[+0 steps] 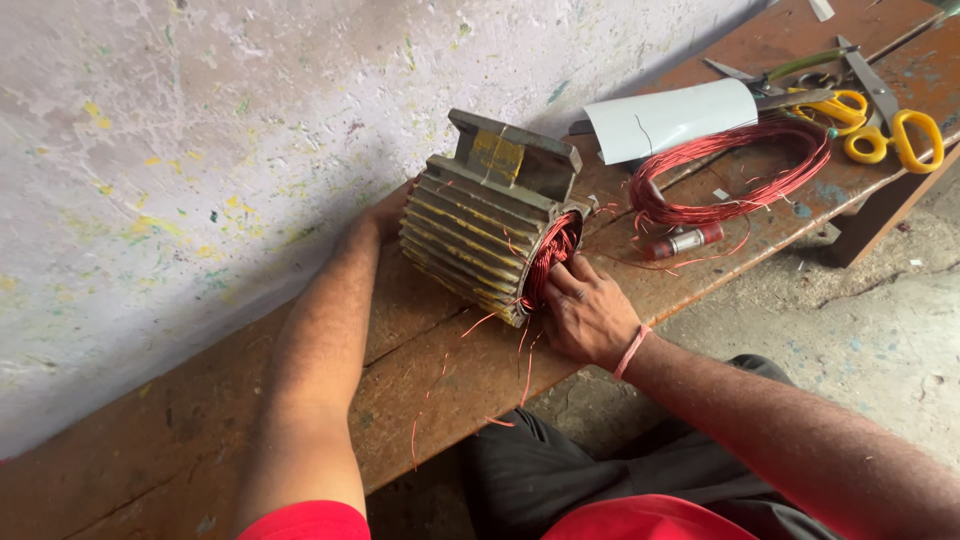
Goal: The person rewinds an electric motor by hand and using a flat metal tool. They press copper wire coils into the slots of the motor housing and use the tool to wedge the wiring securely into the motor core.
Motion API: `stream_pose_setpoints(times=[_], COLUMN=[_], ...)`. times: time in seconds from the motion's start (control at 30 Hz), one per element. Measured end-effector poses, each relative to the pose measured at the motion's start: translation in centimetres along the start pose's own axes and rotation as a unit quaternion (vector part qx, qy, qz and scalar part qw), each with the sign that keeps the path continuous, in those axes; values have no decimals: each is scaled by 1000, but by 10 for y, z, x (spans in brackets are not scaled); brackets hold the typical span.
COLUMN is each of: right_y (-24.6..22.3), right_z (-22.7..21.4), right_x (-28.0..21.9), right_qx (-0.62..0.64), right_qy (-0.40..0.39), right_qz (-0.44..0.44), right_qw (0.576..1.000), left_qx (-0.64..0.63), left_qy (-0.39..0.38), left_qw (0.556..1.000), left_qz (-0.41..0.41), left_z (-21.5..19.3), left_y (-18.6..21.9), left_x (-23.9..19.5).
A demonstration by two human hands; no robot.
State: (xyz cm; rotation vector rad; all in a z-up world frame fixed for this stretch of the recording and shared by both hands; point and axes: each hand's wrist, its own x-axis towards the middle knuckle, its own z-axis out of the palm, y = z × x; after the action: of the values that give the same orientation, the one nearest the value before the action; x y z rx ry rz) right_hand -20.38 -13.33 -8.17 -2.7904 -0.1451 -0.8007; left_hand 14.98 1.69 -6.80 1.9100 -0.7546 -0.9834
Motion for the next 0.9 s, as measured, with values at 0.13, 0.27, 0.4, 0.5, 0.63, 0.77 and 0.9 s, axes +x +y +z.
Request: stream_pose_setpoints(times=[0.13, 0.27, 0.4, 0.5, 0.63, 0.77, 0.9], right_y=[6, 11, 19, 23, 23, 22, 20], right_z=[5, 3, 1, 5, 1, -4, -2], right_x=[-2, 0, 11, 29, 34, 38, 37], right_qx=[46, 72, 40, -47, -48, -53, -32], right_qy=[-21, 13, -96, -255, -236, -291, -248], right_qz=[1, -45, -35, -6, -12, 0, -14], right_qw=[999, 996, 994, 966, 971, 955, 968], left_qx=[-27, -42, -54, -62, -97, -176, -233], left_qy=[17, 17, 9, -3, 0, 26, 43], left_qw=[999, 999, 998, 996, 992, 982, 970], left_qz=[-1, -15, -38, -68, -82, -59, -61], left_z=[8, 4, -4, -13, -20, -12, -10], left_y=[-5, -13, -26, -39, -52, -58, -69], left_x=[-3, -3, 8, 25, 45, 44, 41])
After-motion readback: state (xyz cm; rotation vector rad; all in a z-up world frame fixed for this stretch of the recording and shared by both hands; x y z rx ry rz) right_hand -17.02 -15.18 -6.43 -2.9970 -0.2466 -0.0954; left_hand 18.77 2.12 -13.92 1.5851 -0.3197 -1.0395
